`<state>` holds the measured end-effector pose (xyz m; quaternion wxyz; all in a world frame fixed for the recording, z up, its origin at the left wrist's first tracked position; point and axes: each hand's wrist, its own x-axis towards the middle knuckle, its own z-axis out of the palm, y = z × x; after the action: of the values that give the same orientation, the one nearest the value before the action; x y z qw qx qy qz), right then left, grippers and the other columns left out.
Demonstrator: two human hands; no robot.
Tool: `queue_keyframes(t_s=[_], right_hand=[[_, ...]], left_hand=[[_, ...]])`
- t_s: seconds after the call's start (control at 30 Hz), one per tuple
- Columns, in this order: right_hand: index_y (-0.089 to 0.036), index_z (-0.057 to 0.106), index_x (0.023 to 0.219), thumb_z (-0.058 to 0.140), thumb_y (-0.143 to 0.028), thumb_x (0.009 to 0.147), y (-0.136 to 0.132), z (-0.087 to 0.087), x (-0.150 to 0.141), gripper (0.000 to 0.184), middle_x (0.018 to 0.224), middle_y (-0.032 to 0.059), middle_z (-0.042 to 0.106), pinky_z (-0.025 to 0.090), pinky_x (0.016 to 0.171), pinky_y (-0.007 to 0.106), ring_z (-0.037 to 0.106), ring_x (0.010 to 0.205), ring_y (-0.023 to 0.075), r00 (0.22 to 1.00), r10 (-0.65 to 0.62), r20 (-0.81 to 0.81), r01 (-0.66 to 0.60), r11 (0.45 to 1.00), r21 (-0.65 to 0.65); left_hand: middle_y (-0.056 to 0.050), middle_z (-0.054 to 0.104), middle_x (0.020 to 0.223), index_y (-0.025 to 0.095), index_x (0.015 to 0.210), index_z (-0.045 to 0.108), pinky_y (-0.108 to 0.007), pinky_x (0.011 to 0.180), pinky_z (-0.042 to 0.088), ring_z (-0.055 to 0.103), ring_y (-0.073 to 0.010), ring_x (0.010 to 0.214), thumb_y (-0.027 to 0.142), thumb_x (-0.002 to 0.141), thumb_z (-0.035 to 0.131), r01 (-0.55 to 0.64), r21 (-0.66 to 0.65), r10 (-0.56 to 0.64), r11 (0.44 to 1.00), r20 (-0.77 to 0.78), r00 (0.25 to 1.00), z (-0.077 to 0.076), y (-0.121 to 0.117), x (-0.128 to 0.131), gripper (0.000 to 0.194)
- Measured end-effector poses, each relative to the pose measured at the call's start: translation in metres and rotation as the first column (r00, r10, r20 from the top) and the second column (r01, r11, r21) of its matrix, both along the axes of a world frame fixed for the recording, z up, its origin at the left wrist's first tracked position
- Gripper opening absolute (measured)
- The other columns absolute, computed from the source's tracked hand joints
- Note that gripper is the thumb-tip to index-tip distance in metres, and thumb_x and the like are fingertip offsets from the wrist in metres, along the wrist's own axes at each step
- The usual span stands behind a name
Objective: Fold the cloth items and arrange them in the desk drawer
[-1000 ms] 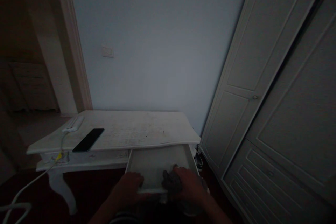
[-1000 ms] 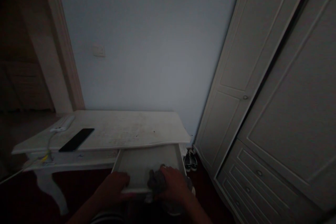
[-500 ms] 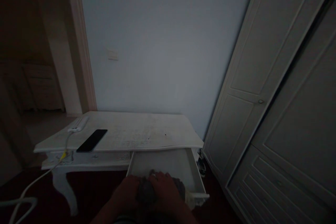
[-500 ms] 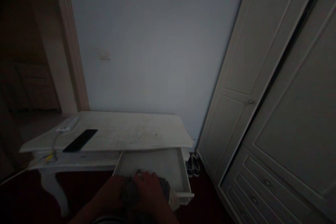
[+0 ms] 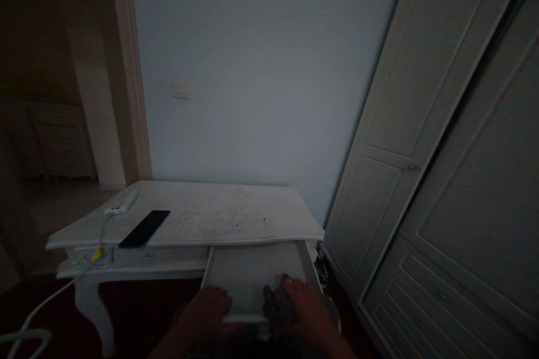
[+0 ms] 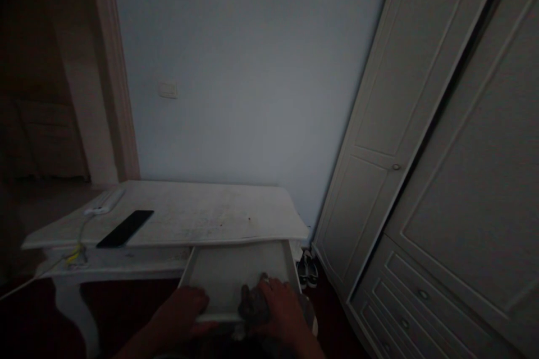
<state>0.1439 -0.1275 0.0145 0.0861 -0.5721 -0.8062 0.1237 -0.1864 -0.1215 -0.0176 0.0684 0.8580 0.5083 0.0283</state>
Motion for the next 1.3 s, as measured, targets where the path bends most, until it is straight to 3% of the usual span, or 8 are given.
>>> queue_keyframes(t_s=[0.27,0.37,0.5,0.67,0.8,0.93,1.07,1.3], right_hand=[[-0.035,0.056,0.142,0.094,-0.067,0.057,0.006,-0.02,-0.096,0.099,0.145,0.0105,0.063,0.036,0.118,0.059,0.057,0.132,0.0403,0.98,0.198,-0.019,-0.197,0.979,0.052],[-0.035,0.053,0.146,0.092,-0.068,0.058,0.007,-0.021,-0.11,0.102,0.149,0.0115,0.06,0.036,0.119,0.06,0.055,0.136,0.0412,0.971,0.237,-0.03,-0.235,0.971,0.053],[-0.034,0.052,0.146,0.093,-0.067,0.058,0.007,-0.02,-0.095,0.102,0.15,0.0128,0.059,0.038,0.117,0.058,0.056,0.135,0.0415,0.98,0.198,-0.025,-0.196,0.979,0.061],[-0.032,0.057,0.143,0.097,-0.065,0.053,0.003,-0.009,-0.043,0.104,0.142,0.0108,0.064,0.042,0.112,0.05,0.06,0.127,0.0388,0.998,0.07,-0.006,-0.069,0.997,0.031],[-0.031,0.059,0.141,0.099,-0.068,0.049,0.0,0.002,-0.002,0.107,0.142,0.0097,0.064,0.042,0.11,0.046,0.06,0.128,0.0378,1.0,-0.009,-0.017,0.009,1.0,0.016],[-0.033,0.058,0.143,0.099,-0.07,0.049,0.0,-0.002,0.006,0.109,0.145,0.0097,0.063,0.04,0.112,0.046,0.059,0.13,0.0379,1.0,0.001,-0.012,-0.001,1.0,0.024],[-0.034,0.058,0.14,0.094,-0.073,0.054,0.003,-0.011,-0.031,0.101,0.143,0.0102,0.064,0.038,0.115,0.052,0.059,0.129,0.0386,0.997,0.076,-0.022,-0.075,0.996,0.054],[-0.032,0.057,0.143,0.089,-0.079,0.056,0.006,-0.008,-0.114,0.104,0.143,0.0121,0.064,0.038,0.118,0.061,0.059,0.129,0.0398,0.957,0.283,-0.063,-0.28,0.959,0.052]], left_hand=[[-0.01,0.079,0.096,0.025,0.091,0.074,-0.039,0.081,0.052,0.073,-0.0306,0.09,0.069,0.086,0.06,-0.034,-0.06,0.036,0.998,0.037,0.999,0.01,0.001,0.003,0.047],[-0.008,0.081,0.092,0.026,0.087,0.075,-0.035,0.074,0.05,0.073,-0.0271,0.083,0.066,0.086,0.059,-0.002,-0.077,0.009,0.997,0.092,0.996,0.014,0.002,0.002,0.042],[-0.009,0.08,0.094,0.025,0.089,0.076,-0.036,0.075,0.051,0.073,-0.0295,0.086,0.068,0.084,0.062,-0.036,-0.078,0.038,0.996,0.025,0.999,0.012,0.001,0.001,0.045],[-0.013,0.077,0.112,0.023,0.107,0.076,-0.046,0.095,0.052,0.071,-0.0347,0.106,0.076,0.096,0.048,-0.01,-0.053,0.008,0.999,-0.039,0.999,0.008,-0.001,0.002,0.061],[-0.012,0.077,0.114,0.024,0.109,0.075,-0.048,0.097,0.05,0.07,-0.0358,0.108,0.071,0.097,0.053,0.018,-0.062,-0.021,0.998,-0.048,0.999,0.007,-0.001,0.002,0.053],[-0.013,0.077,0.112,0.023,0.108,0.075,-0.048,0.096,0.051,0.07,-0.0359,0.107,0.069,0.098,0.054,0.023,-0.059,-0.025,0.998,-0.034,0.999,0.006,0.0,0.002,0.052],[-0.014,0.077,0.11,0.022,0.106,0.076,-0.047,0.093,0.052,0.071,-0.0364,0.105,0.07,0.098,0.049,0.035,-0.043,-0.036,0.998,-0.029,0.999,0.008,-0.001,0.002,0.055],[-0.007,0.082,0.096,0.025,0.094,0.077,-0.032,0.076,0.052,0.073,-0.0262,0.084,0.057,0.088,0.062,0.039,-0.129,-0.037,0.991,0.014,0.999,0.019,0.002,0.001,0.037]])
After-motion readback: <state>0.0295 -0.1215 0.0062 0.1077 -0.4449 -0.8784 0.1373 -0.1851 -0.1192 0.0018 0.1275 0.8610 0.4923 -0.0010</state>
